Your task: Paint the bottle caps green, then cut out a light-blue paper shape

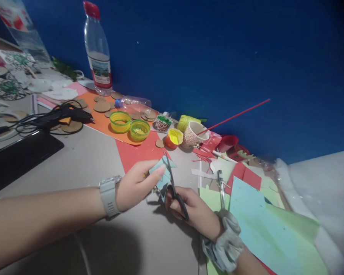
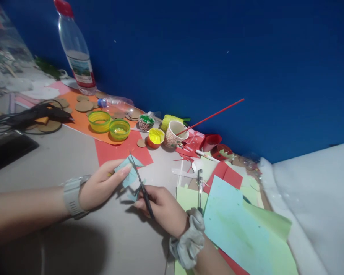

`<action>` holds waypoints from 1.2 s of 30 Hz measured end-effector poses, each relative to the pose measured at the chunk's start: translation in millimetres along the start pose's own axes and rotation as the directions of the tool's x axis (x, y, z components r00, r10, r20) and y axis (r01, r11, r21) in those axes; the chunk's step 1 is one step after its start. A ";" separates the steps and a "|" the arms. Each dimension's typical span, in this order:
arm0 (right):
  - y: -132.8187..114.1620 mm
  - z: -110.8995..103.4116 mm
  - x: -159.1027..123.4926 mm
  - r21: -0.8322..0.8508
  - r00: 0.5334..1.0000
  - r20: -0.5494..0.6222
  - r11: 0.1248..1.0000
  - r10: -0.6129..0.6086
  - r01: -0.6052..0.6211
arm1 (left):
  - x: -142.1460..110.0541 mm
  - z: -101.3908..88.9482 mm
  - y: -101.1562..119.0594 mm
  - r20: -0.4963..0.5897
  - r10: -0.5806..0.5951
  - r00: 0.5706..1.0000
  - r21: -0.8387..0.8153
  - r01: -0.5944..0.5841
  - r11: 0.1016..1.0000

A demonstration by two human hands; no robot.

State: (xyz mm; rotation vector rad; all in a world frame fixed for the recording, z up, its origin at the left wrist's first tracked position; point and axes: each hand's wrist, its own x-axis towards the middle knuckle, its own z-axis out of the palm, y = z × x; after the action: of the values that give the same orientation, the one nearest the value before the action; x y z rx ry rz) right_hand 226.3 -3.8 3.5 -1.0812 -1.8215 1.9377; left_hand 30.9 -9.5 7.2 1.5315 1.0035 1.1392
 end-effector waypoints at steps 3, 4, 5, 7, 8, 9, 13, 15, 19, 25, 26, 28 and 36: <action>-1.3 0.0 0.3 -0.015 1.000 -0.007 1.000 -0.005 0.005 | -0.5 0.0 0.8 0.003 0.007 1.000 0.000 -0.007 1.000; -1.9 0.1 0.3 -0.021 1.000 -0.010 1.000 -0.008 0.008 | -0.8 0.0 1.1 0.006 0.008 1.000 -0.004 -0.008 1.000; -2.5 0.3 0.3 -0.028 1.000 -0.012 1.000 -0.011 0.011 | -1.1 -0.1 1.4 0.009 0.008 1.000 -0.009 -0.008 1.000; -3.4 0.5 0.3 -0.037 1.000 -0.014 0.999 -0.023 0.022 | -1.6 -0.3 2.0 0.016 0.010 1.000 -0.017 -0.010 1.000; -3.5 0.6 0.3 -0.037 1.000 -0.014 0.999 -0.027 0.026 | -1.7 -0.4 2.2 0.017 0.012 1.000 -0.020 -0.012 1.000; -3.3 0.7 0.3 -0.035 0.999 -0.013 0.999 -0.030 0.029 | -1.7 -0.5 2.3 0.017 0.014 1.000 -0.022 -0.014 1.000; -0.6 0.6 0.2 0.003 1.000 -0.001 1.000 -0.024 0.024 | -1.2 -0.2 1.6 0.010 0.022 1.000 -0.016 -0.022 1.000; 0.9 0.3 -0.1 0.010 1.000 -0.004 1.000 -0.022 0.022 | -0.8 0.1 1.0 0.006 0.019 1.000 -0.008 -0.019 1.000; 2.1 -0.4 -0.7 0.005 1.000 0.002 1.000 -0.026 0.026 | -0.5 0.2 1.0 0.012 0.004 1.000 -0.003 -0.004 1.000; -0.4 -0.5 -0.5 0.003 0.999 0.011 0.999 -0.032 0.032 | -0.9 -0.2 0.6 0.010 0.008 1.000 -0.014 -0.007 1.000; -0.6 -0.5 -0.4 0.000 0.999 0.014 0.999 -0.032 0.032 | -1.0 -0.2 0.3 0.010 0.008 1.000 -0.015 -0.008 1.000; -0.5 -0.5 -0.3 -0.005 1.000 0.010 1.000 -0.030 0.030 | -1.4 -0.1 -0.1 0.010 0.014 1.000 -0.012 -0.014 1.000; 2.2 -0.1 -0.7 -0.027 1.000 -0.006 1.000 -0.014 0.014 | -4.6 0.0 0.0 0.011 0.003 1.000 -0.027 -0.003 1.000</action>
State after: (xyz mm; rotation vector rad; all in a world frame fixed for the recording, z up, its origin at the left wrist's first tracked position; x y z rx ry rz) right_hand 227.5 -4.5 1.7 -1.0783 -1.8520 1.9050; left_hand 29.8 -13.9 6.3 1.5172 0.9753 1.1408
